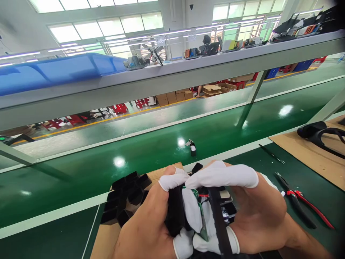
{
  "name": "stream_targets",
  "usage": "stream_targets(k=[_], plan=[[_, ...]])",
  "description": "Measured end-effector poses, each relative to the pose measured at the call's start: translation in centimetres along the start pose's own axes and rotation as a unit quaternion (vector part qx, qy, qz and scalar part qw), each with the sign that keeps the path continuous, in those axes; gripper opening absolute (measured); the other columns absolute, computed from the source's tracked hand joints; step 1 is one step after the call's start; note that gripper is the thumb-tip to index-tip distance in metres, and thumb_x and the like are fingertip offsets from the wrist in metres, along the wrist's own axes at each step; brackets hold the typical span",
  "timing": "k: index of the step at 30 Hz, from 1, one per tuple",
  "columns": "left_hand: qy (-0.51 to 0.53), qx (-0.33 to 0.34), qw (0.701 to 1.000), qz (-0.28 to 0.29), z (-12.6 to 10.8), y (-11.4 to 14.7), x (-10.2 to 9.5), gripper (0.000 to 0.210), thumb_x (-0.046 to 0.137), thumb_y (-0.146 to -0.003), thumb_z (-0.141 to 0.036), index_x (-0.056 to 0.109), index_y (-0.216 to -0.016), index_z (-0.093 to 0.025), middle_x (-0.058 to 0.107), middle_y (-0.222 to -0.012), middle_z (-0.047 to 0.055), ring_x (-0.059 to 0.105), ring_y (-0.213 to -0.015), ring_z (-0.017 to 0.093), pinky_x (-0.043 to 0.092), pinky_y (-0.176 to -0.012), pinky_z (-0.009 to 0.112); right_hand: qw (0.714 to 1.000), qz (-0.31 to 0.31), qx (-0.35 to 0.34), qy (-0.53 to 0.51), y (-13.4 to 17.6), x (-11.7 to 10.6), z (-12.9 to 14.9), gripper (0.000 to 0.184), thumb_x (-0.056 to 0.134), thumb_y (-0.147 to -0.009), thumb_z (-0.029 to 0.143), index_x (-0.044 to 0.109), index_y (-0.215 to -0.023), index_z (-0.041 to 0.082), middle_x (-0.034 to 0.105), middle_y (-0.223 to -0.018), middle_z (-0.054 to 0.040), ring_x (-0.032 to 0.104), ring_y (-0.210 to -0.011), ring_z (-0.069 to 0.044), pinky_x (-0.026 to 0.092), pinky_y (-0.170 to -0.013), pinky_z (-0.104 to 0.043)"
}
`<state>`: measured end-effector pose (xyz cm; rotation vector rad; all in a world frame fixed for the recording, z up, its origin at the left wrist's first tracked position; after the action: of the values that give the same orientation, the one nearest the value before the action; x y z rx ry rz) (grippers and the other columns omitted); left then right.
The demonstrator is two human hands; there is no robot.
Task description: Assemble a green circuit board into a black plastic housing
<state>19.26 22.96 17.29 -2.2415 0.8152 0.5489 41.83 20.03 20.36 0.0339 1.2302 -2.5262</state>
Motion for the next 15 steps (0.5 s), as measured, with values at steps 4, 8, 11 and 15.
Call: stream_targets(k=[4,8,11,15], plan=[[0.02,-0.02,1.0,0.01,-0.9,-0.9,0.0,0.093,0.095,-0.085,-0.045,0.04,-0.161,-0.05,0.062,-0.15,0.006,0.064,-0.138,0.035,0.056,-0.118,0.05,0.999,-0.018,-0.015,0.033,-0.3,0.0,0.1,0.088,0.101,-0.083,0.024,0.06,-0.16,0.04,0.083,-0.127,-0.0009,0.083,-0.099,-0.019,0.07,-0.089,-0.024],[0.026,-0.045,0.999,0.016,-0.6,-0.5,0.1,0.1,0.096,-0.083,-0.044,0.038,-0.165,-0.047,0.059,-0.159,0.009,0.059,-0.146,0.04,0.053,-0.123,0.057,0.999,-0.03,-0.033,0.008,-0.2,-0.2,-0.2,0.088,0.1,-0.083,0.021,0.062,-0.161,0.037,0.082,-0.136,-0.0015,0.083,-0.11,-0.02,0.07,-0.097,-0.025],[0.022,-0.032,0.999,0.016,0.0,0.2,0.2,0.11,0.095,-0.084,-0.048,0.029,-0.174,-0.046,0.053,-0.169,0.011,0.051,-0.157,0.045,0.046,-0.13,0.065,0.999,-0.03,-0.034,0.011,0.0,-0.2,-0.4,0.089,0.101,-0.082,0.021,0.062,-0.161,0.036,0.083,-0.135,-0.0008,0.083,-0.107,-0.02,0.069,-0.095,-0.026],[0.022,-0.027,0.999,0.006,0.3,0.2,0.2,0.107,0.09,-0.088,-0.055,0.028,-0.175,-0.047,0.052,-0.171,0.011,0.05,-0.159,0.044,0.046,-0.132,0.066,0.999,-0.032,-0.031,0.01,0.1,-0.2,-0.5,0.093,0.105,-0.078,0.029,0.063,-0.161,0.037,0.083,-0.134,-0.0015,0.084,-0.103,-0.023,0.071,-0.09,-0.032]])
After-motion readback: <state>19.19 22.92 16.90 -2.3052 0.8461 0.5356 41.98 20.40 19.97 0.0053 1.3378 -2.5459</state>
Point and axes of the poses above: each hand's wrist, its own y-axis away from the middle knuckle, its own x-axis out of the palm, z = x × y, the point moved 2 cm from there along -y, towards the middle knuckle
